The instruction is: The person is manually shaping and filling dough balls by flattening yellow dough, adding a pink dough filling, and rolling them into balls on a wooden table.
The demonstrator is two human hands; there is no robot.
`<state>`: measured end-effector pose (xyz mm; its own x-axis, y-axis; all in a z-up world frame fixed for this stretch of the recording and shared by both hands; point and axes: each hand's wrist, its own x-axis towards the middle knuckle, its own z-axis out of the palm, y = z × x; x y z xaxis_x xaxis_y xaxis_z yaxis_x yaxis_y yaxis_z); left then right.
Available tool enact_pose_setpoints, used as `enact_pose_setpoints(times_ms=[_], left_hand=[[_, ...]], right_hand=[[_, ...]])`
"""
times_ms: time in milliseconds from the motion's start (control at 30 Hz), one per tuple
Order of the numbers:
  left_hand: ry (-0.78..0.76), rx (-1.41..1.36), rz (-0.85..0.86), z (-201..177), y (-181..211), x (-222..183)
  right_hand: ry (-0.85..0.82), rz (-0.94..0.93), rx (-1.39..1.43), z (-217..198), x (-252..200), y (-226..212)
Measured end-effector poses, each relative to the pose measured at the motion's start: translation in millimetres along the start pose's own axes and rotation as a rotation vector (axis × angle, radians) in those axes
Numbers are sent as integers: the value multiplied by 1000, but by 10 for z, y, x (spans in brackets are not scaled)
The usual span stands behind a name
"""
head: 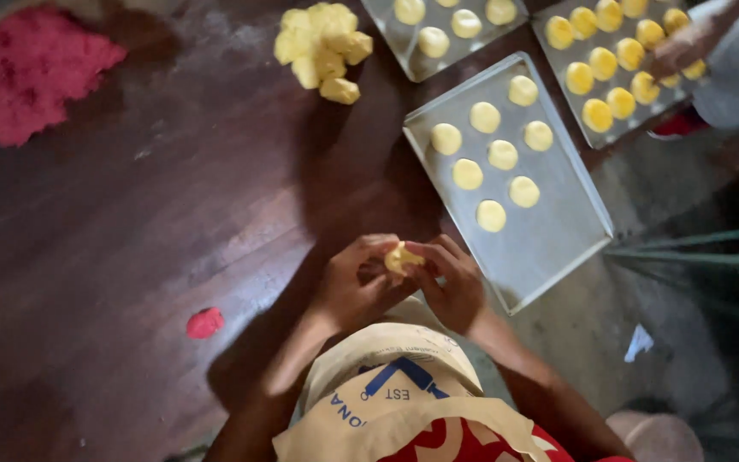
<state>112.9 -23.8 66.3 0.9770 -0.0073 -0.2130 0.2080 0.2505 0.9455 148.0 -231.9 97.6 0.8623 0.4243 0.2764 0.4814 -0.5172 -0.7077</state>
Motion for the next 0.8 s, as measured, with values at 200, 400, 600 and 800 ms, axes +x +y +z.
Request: enact_pose_setpoints(times_ms=[200, 400, 600, 800], left_hand=[[228, 591, 90, -217, -1371, 185], [305, 644, 163, 200, -1741, 262], [510, 782, 122, 515, -1971, 250], [580, 1277, 75, 710, -1778, 316]], right_hand=[[-210, -38, -159, 1116, -301, 1678], [-340, -155, -156, 890, -203, 1671], [-349, -196, -49, 673, -588, 1821], [-324, -400, -312, 634, -507, 1818]])
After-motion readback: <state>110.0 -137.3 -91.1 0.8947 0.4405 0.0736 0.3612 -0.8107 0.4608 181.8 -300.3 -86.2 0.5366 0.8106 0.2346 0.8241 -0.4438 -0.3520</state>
